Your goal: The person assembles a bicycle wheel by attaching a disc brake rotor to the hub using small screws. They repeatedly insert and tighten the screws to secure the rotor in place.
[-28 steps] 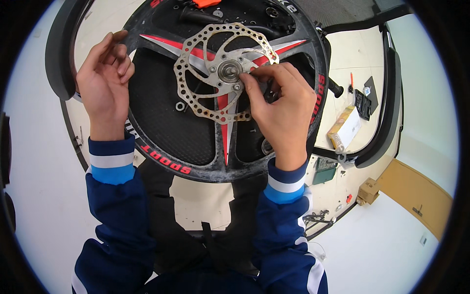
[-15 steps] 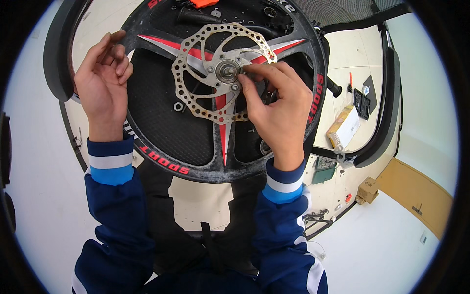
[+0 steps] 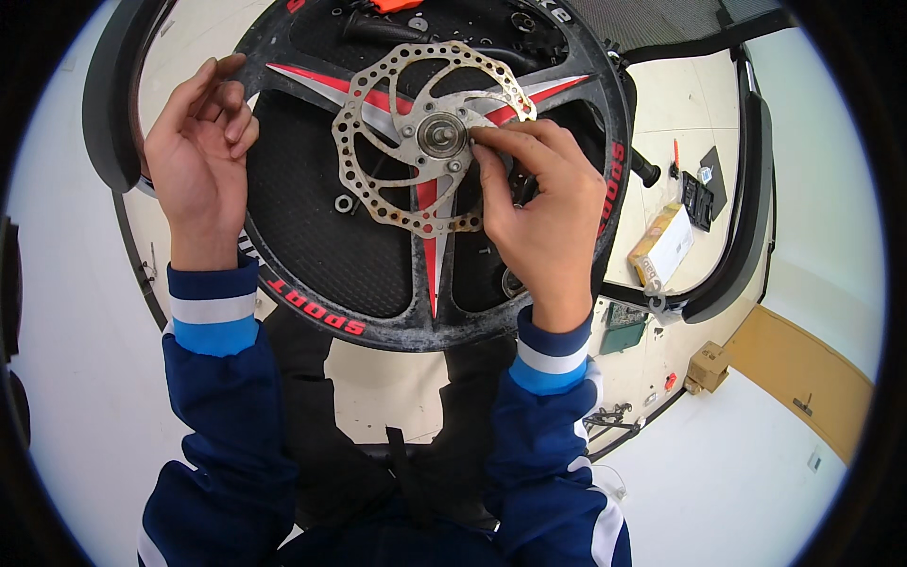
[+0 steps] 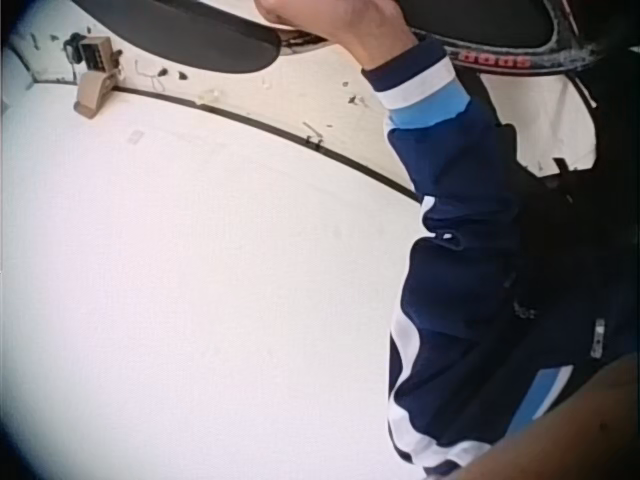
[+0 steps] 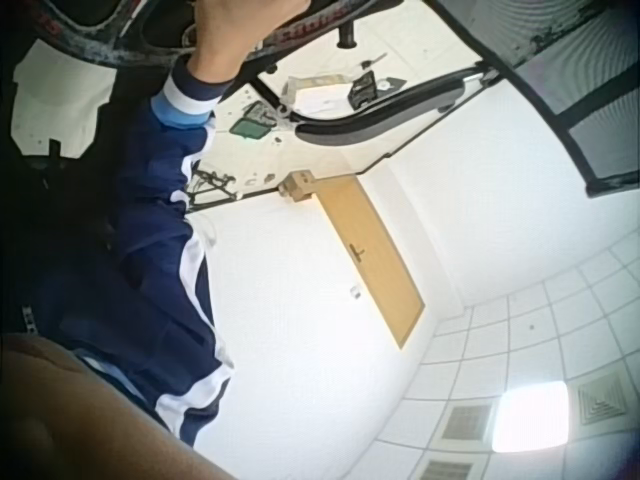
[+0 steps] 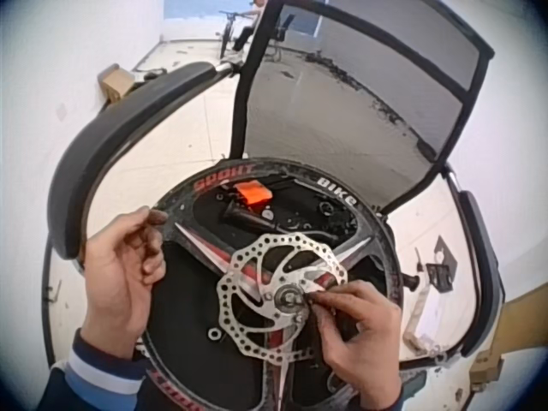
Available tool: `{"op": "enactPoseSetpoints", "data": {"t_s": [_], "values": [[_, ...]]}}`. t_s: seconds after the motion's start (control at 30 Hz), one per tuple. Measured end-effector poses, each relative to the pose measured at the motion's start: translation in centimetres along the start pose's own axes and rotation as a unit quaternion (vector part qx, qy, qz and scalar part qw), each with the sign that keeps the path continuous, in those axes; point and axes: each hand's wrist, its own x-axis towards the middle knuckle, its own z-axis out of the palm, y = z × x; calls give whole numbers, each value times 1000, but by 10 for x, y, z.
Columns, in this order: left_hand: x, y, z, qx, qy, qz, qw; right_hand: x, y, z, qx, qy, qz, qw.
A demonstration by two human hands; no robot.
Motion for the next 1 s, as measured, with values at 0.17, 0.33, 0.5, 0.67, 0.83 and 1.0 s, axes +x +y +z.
{"op": "enactPoseSetpoints", "data": {"t_s": [0.17,0.33,0.5,0.67,0.83,1.0], "values": [[1,-1,0,-7,-4,-5,1000,-1,1,2,-19,20,-13,1000],[3,-1,-2,7,1,0,1000,0,-2,2,-35,18,0,999],[4,0,-5,3,-5,-3,1000,1,-4,0,-22,15,-21,999],[3,-1,-5,-8,-6,-15,1000,-1,1,2,-17,13,-8,1000],[3,1,-4,-11,-15,-14,1000,-14,1,-16,-21,60,22,998],[6,3,2,4,-25,-27,999,-60,11,-29,10,-124,110,986]]}}
